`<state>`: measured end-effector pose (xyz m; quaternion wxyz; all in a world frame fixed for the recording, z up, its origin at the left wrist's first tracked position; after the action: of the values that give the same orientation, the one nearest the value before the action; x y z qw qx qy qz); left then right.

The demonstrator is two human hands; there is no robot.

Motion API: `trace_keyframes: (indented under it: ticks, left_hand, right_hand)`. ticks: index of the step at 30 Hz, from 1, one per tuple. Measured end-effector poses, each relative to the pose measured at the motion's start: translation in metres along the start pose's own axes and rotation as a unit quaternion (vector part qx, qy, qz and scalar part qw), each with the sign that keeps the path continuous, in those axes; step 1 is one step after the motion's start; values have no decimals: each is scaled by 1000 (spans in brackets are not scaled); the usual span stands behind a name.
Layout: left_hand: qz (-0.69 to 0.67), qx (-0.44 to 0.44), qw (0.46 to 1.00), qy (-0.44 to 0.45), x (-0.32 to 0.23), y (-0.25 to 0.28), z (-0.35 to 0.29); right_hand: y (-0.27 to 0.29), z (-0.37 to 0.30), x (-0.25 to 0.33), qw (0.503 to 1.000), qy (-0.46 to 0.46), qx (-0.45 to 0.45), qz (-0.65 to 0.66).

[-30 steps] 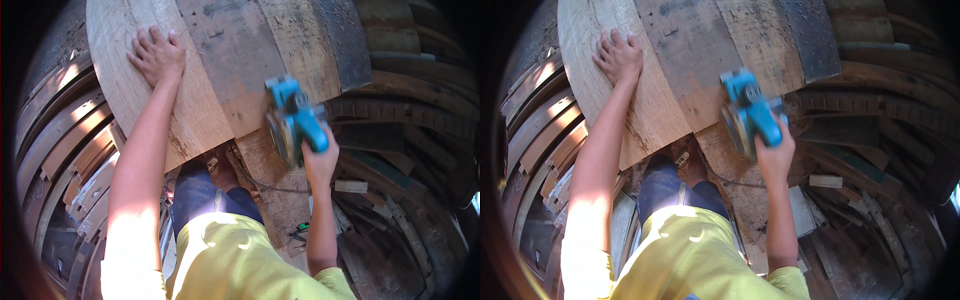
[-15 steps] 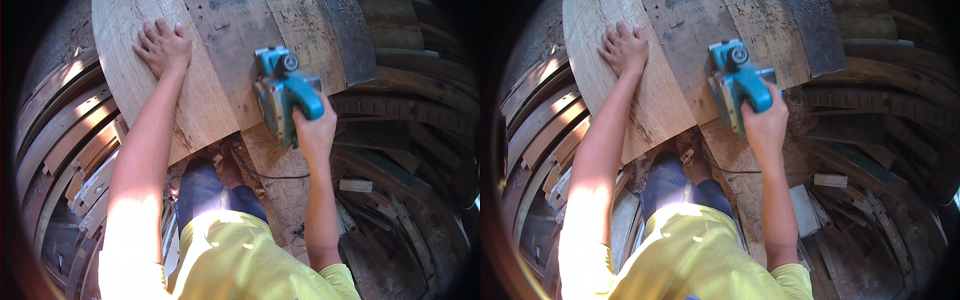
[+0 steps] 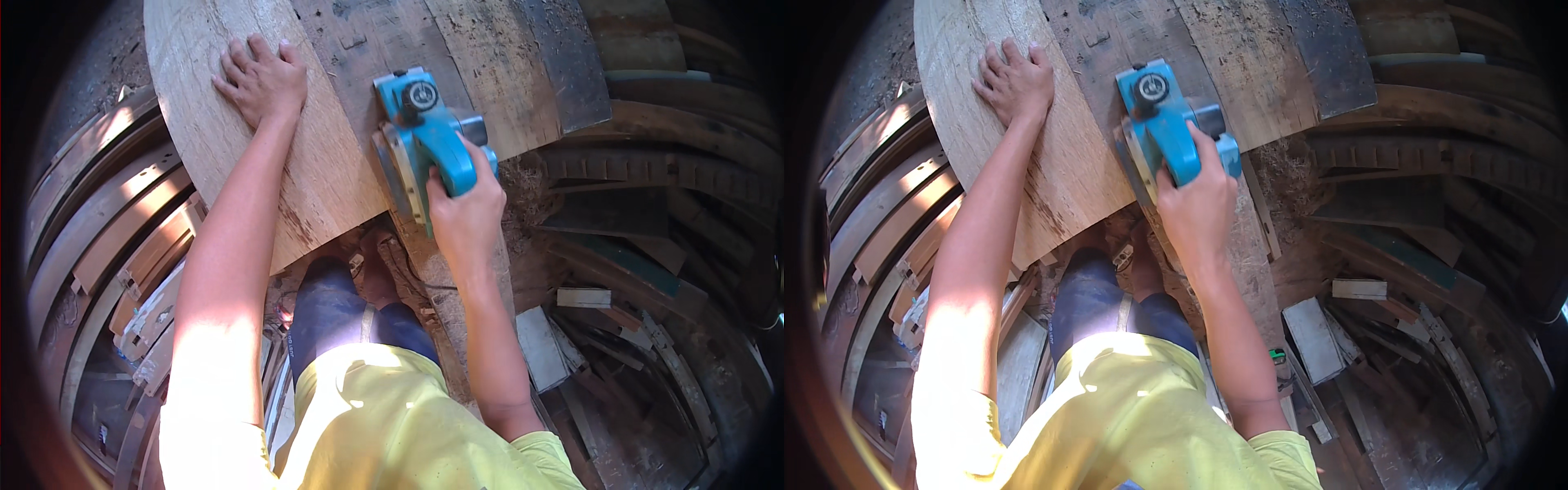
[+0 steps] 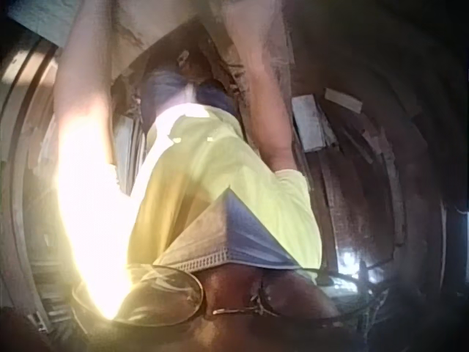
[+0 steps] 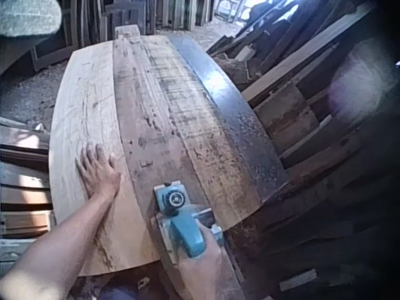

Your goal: The person smooths a wooden board using an electric planer and a hammer. They run the planer repeatedly across the surface of the wood, use a hammer to drive a nail into the board, and check the surface by hand.

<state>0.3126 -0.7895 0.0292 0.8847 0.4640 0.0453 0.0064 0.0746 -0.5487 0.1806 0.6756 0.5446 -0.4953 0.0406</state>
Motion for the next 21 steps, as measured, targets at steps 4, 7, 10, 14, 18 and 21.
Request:
trace_keyframes:
  ticks: [4,7,10,14,18,21]
  left_hand:
    - [6,4,1000,4,4,0,-2]
    - [17,11,1000,3,-2,4,-3]
    - [9,14,1000,7,0,4,-1]
    - [43,23,999,0,6,1,-5]
    - [17,23,1000,-5,1,-4,-3]
    - [-6,16,1000,6,3,-9,-1]
  right_hand:
    - [3,-27,-10,1000,-14,16,19]
    - [30,-108,-52,998,-41,39,6]
    - [42,-143,-55,997,-68,38,5]
    - [6,-92,-23,998,-27,47,18]
    - [-29,-11,22,1000,24,11,-4]
    - [-20,-10,22,999,0,-17,32]
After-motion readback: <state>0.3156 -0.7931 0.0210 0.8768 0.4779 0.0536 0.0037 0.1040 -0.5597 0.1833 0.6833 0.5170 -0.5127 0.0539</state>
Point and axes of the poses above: each hand's wrist, its own z-axis towards the middle knuckle, its own y-axis out of the back of the hand, x = y × z, the point moved 5 cm from there along z, towards the middle knuckle, and after that the axes turned 9 degrees about -x, right-handed, at the moved point
